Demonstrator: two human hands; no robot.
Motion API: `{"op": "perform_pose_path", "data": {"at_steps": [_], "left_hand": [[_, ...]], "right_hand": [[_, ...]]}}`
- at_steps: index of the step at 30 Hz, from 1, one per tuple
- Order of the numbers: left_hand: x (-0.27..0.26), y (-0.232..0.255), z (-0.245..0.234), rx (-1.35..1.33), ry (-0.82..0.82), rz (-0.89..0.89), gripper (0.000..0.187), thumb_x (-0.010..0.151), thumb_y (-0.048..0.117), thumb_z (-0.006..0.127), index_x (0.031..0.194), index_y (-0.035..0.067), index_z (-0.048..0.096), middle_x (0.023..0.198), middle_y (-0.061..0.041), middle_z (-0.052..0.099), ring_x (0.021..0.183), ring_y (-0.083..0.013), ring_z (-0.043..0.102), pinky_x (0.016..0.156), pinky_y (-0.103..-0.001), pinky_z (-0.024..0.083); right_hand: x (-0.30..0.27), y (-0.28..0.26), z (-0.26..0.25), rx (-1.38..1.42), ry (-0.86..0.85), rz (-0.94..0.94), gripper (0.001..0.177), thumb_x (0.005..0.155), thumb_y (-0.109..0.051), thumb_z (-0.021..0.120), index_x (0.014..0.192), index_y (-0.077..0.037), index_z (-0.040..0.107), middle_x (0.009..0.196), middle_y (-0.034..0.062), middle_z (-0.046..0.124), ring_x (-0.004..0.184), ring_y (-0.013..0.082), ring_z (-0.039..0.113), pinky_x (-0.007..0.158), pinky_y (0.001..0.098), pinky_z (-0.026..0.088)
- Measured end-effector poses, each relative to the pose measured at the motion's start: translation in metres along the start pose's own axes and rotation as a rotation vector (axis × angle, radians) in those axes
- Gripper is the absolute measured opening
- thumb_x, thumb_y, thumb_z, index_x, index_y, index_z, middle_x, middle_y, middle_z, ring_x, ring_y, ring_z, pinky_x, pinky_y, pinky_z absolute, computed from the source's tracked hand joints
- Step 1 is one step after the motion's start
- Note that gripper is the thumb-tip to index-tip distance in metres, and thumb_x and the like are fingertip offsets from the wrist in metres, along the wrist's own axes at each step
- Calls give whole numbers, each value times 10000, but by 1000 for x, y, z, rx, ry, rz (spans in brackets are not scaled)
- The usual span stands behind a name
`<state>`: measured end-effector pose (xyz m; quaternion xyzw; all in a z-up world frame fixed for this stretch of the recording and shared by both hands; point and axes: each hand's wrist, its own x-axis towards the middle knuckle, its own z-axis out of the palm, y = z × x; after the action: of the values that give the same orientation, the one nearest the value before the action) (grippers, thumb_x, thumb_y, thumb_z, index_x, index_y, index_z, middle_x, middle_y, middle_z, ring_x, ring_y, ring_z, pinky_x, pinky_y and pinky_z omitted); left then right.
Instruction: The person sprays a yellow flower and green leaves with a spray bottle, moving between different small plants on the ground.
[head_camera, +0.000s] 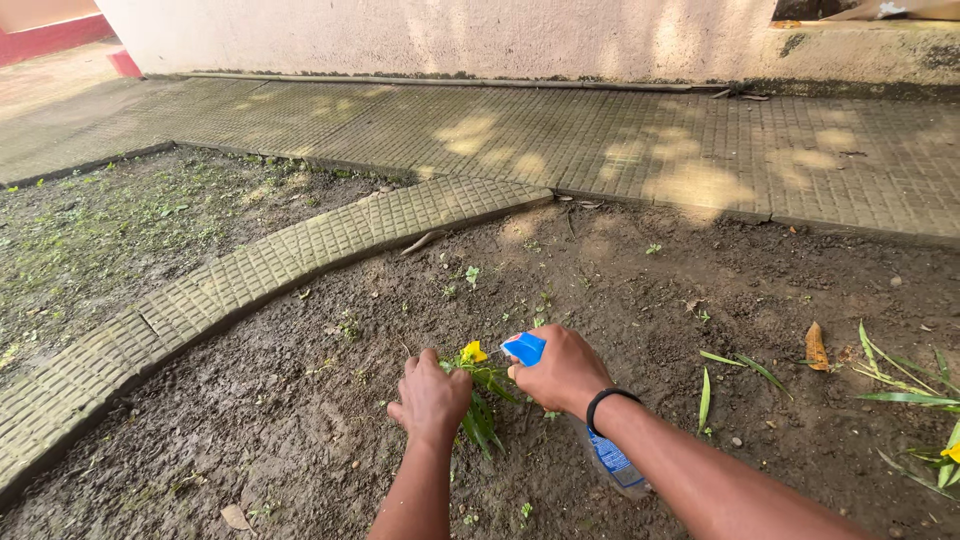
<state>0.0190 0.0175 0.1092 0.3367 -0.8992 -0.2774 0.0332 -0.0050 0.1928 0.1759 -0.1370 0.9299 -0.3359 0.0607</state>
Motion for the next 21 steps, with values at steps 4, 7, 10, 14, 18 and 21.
{"op": "perform_pose_path", "data": {"at_steps": [4, 7, 10, 14, 18, 21], "left_hand": [[13, -1, 7, -51, 56, 112, 541, 856, 215, 588, 1393, 166, 554, 1378, -76, 611, 1248, -266, 583, 1093, -593, 298], [20, 3, 10, -75, -26, 100, 510, 905, 229, 552, 1413, 183, 566, 1323, -64, 692, 1239, -250, 634, 1163, -601, 274], [19, 3, 17, -85, -56, 76, 503, 927, 290, 575, 1418, 184, 548, 1289, -72, 701, 1239, -271, 622, 1154, -606, 268], [17, 4, 22, -112, -94, 85, 488, 914, 249, 578, 1398, 184, 570, 1173, -53, 760, 1177, -259, 665, 1167, -586, 268], [14, 10, 21, -158, -62, 152, 548, 814, 146, 615, 1361, 163, 606, 1066, -48, 786, 1106, -255, 707, 1126, -549, 317], [11, 19, 25, -81, -55, 129, 382, 918, 186, 554, 1275, 179, 692, 1019, -96, 797, 1078, -283, 730, 1221, -600, 226]], "right_hand": [[0, -1, 0, 25, -73, 57, 207, 794, -293, 759, 854, -95, 741, 668, 100, 745, 570, 208, 708, 657, 387, 576], [-1, 0, 5, 154, -137, 146, 285, 778, -299, 772, 1002, -145, 686, 706, 73, 733, 570, 227, 721, 655, 406, 606], [6, 13, 15, 57, -91, 101, 313, 807, -333, 790, 971, -71, 747, 698, 80, 748, 574, 196, 720, 673, 379, 590], [13, 24, 25, 12, 13, 35, 369, 752, -336, 864, 1014, -102, 750, 766, 52, 732, 639, 179, 680, 684, 378, 571], [9, 22, 20, 84, -157, 144, 353, 797, -308, 792, 1085, -134, 688, 728, 57, 740, 553, 195, 715, 640, 372, 607], [8, 21, 17, -13, -109, 134, 305, 813, -321, 806, 995, -88, 735, 709, 60, 739, 558, 164, 679, 619, 365, 560]]}}
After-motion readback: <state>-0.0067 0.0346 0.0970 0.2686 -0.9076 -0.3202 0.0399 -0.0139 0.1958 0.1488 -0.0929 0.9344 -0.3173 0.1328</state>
